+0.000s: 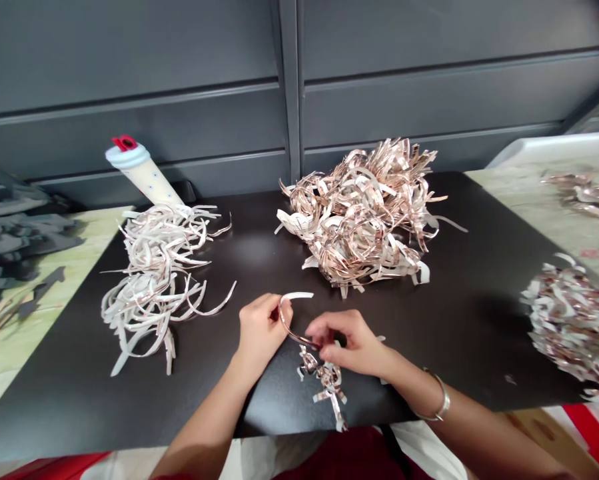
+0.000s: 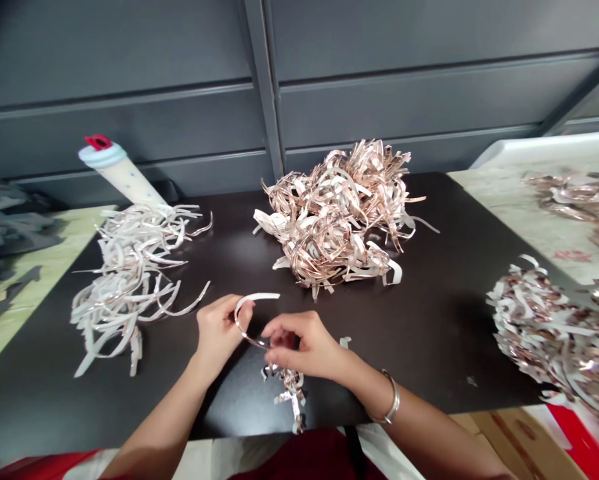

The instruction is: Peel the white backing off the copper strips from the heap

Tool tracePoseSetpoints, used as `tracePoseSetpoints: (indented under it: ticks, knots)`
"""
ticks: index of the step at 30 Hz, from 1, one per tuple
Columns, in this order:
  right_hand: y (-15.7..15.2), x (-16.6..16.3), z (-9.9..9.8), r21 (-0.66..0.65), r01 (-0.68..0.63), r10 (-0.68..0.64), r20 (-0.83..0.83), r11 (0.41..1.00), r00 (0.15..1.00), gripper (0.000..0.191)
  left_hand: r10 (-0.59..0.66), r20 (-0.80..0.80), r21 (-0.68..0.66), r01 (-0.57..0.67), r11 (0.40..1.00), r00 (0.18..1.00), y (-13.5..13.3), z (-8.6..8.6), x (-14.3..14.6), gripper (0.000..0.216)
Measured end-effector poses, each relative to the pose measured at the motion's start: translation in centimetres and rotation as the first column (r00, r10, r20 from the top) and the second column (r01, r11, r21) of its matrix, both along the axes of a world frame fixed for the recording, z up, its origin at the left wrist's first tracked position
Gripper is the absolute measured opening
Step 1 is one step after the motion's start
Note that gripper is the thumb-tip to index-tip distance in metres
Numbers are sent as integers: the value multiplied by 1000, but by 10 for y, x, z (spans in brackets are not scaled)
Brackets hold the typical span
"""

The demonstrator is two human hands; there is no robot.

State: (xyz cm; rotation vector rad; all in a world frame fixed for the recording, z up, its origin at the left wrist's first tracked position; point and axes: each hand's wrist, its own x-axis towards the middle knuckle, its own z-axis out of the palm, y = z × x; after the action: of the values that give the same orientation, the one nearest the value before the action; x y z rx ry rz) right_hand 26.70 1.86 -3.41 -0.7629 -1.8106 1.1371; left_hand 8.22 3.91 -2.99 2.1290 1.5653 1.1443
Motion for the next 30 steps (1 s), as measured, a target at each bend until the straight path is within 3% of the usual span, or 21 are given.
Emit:
tracePoseSetpoints:
  ticks: [2,4,6,7,9,10,11,12,15,19,21,27,30]
  knots:
    - [-2,-1,-2,23,-17,16,56,1000,998,28,57,23,-10,-56,998,998,3,0,-3,30]
    - [-1,-1,-3,112,64,-74,84,992,994,30,82,76,-88,-75,993,994,5,0,-4,30]
    - [2,1,-4,284,174,-211,105,943,972,26,0,192,-285,56,957,981,5,1,-3,25]
    - [4,3,-5,393,211,-277,121,895,953,23,-69,289,-412,189,891,955,5,1,-2,22]
    - [6,6,-7,594,219,-379,159,774,911,20,-140,536,-580,483,655,833,2,0,2,29]
    - [8,7,-8,662,191,-405,185,725,895,21,-110,638,-599,581,551,762,0,-1,5,35]
    - [8,8,-9,703,151,-413,218,695,884,22,-55,704,-598,632,494,708,-2,-2,7,40]
    - [9,8,-9,718,115,-408,249,686,878,23,6,736,-595,642,483,677,-3,-4,10,43]
    - [11,10,-11,672,126,-375,239,730,896,20,99,722,-609,561,560,685,-5,-5,14,46]
    - [15,12,-10,456,269,-359,121,848,926,18,81,653,-583,431,689,753,-3,0,13,38]
    - [16,12,-9,375,290,-354,114,880,928,17,60,616,-557,381,738,785,-2,2,10,35]
    - [14,7,-15,420,287,-376,144,861,916,19,-226,450,-437,434,788,864,-3,-3,6,24]
    - [11,6,-19,468,288,-411,183,835,893,19,-307,351,-366,432,824,884,-2,-8,7,21]
